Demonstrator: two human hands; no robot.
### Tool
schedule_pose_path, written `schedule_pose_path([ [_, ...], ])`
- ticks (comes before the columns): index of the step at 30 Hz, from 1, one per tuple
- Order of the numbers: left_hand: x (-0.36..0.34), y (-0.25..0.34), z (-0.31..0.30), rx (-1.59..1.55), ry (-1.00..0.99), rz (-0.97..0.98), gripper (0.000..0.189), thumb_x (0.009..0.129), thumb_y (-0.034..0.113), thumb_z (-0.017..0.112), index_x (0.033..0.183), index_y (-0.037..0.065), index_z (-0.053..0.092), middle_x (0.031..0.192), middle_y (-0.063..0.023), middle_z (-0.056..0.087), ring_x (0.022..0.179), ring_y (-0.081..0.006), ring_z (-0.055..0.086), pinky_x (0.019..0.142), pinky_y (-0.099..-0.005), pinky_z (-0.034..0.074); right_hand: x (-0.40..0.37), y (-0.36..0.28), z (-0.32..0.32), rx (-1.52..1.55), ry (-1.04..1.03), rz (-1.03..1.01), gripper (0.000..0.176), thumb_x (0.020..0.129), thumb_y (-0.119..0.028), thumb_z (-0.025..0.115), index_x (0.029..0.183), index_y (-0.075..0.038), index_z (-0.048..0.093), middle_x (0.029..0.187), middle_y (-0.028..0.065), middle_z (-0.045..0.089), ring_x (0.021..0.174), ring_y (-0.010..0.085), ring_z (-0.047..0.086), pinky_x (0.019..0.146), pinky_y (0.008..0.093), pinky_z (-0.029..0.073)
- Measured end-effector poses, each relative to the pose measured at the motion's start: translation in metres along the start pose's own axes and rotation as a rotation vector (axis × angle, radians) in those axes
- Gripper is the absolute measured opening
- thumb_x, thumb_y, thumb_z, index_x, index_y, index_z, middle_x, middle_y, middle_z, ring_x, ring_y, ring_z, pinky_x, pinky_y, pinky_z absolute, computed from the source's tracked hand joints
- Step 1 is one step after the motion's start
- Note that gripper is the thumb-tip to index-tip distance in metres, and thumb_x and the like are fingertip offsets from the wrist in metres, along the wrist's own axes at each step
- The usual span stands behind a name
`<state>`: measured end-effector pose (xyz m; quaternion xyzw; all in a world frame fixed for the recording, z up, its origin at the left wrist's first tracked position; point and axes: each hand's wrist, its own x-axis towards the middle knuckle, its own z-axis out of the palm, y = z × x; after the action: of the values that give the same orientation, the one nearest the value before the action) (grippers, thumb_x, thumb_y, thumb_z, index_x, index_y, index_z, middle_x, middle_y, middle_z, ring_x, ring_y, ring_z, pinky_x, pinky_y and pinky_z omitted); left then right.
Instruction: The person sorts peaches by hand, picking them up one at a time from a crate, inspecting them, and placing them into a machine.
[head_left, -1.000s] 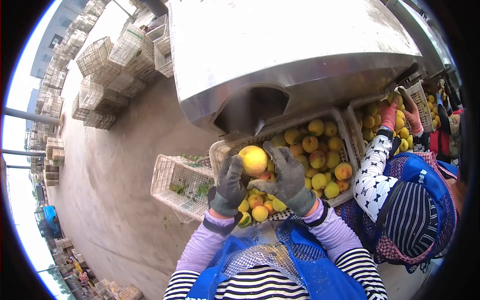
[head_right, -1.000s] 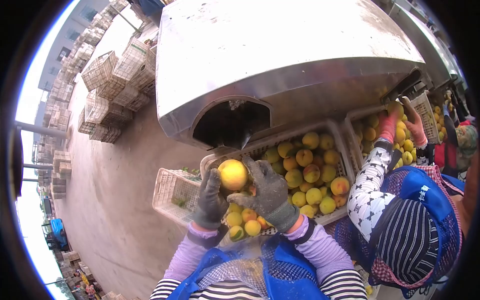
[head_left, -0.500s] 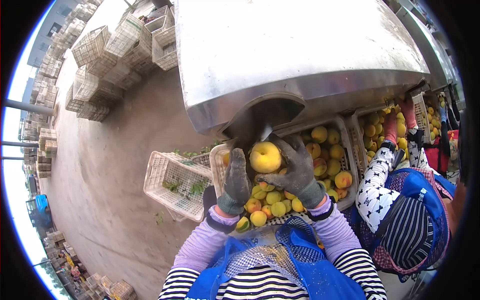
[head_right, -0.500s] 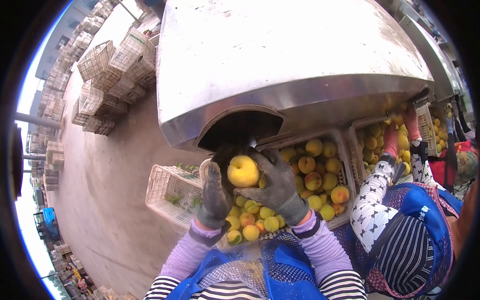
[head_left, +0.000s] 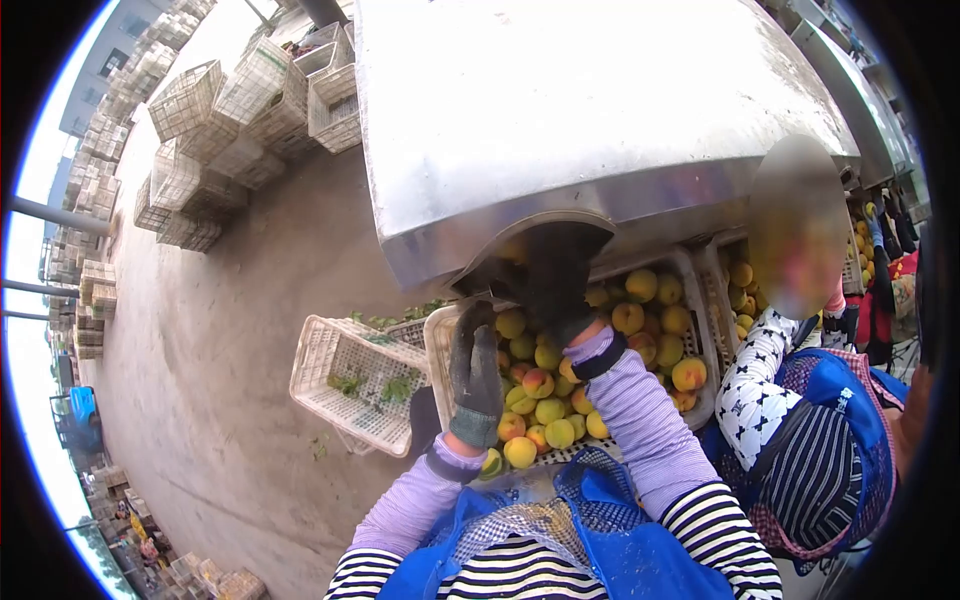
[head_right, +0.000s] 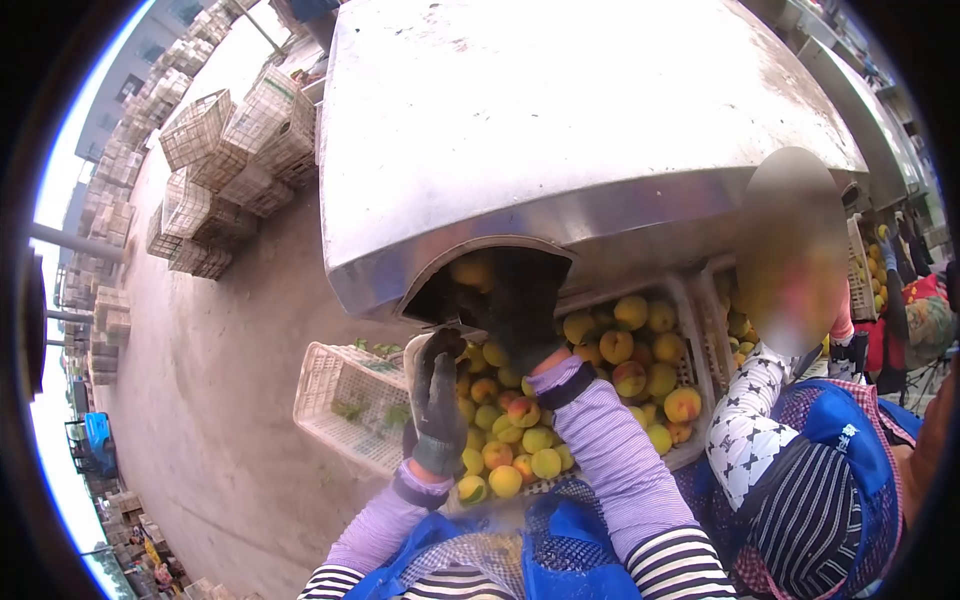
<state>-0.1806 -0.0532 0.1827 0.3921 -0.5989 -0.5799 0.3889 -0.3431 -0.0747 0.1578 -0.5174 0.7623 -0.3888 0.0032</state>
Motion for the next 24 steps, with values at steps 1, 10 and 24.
schedule_pose_path([
  [1, -0.001, -0.003, -0.003, -0.024, -0.001, -0.018, 0.041, 0.106, 0.022, 0.045, 0.142, 0.003, 0.046, 0.138, -0.0102, 0.048, 0.120, -0.0216, 0.053, 0.098, -0.0358, 0.047, 0.006, -0.005, -0.002, 0.000, -0.013, -0.008, 0.056, 0.078, -0.044, 0.079, 0.113, -0.003, 0.065, 0.102, 0.0156, 0.066, 0.095, 0.0323, 0.066, 0.088, 0.0416, 0.052],
  [10, -0.014, 0.061, 0.026, -0.197, -0.167, 0.101, 0.064, 0.103, 0.033, 0.050, 0.151, -0.003, 0.027, 0.147, -0.0180, 0.042, 0.131, -0.0267, 0.048, 0.111, -0.0418, 0.039, -0.054, -0.035, -0.106, 1.905, -0.373, 0.497, 0.077, 0.106, -0.058, 0.024, 0.153, 0.003, 0.030, 0.152, 0.0163, 0.043, 0.138, 0.0263, 0.044, 0.117, 0.0397, 0.032],
  [24, -0.026, 0.007, 0.022, -0.220, -0.004, -0.089, 0.047, 0.103, 0.028, 0.049, 0.140, 0.001, 0.042, 0.134, -0.0145, 0.051, 0.118, -0.0243, 0.051, 0.101, -0.0394, 0.042, -0.147, -0.049, -0.063, 1.131, -0.497, 0.259, 0.065, 0.104, -0.045, 0.046, 0.154, -0.005, 0.033, 0.150, 0.0188, 0.046, 0.138, 0.0264, 0.044, 0.113, 0.0353, 0.035],
])
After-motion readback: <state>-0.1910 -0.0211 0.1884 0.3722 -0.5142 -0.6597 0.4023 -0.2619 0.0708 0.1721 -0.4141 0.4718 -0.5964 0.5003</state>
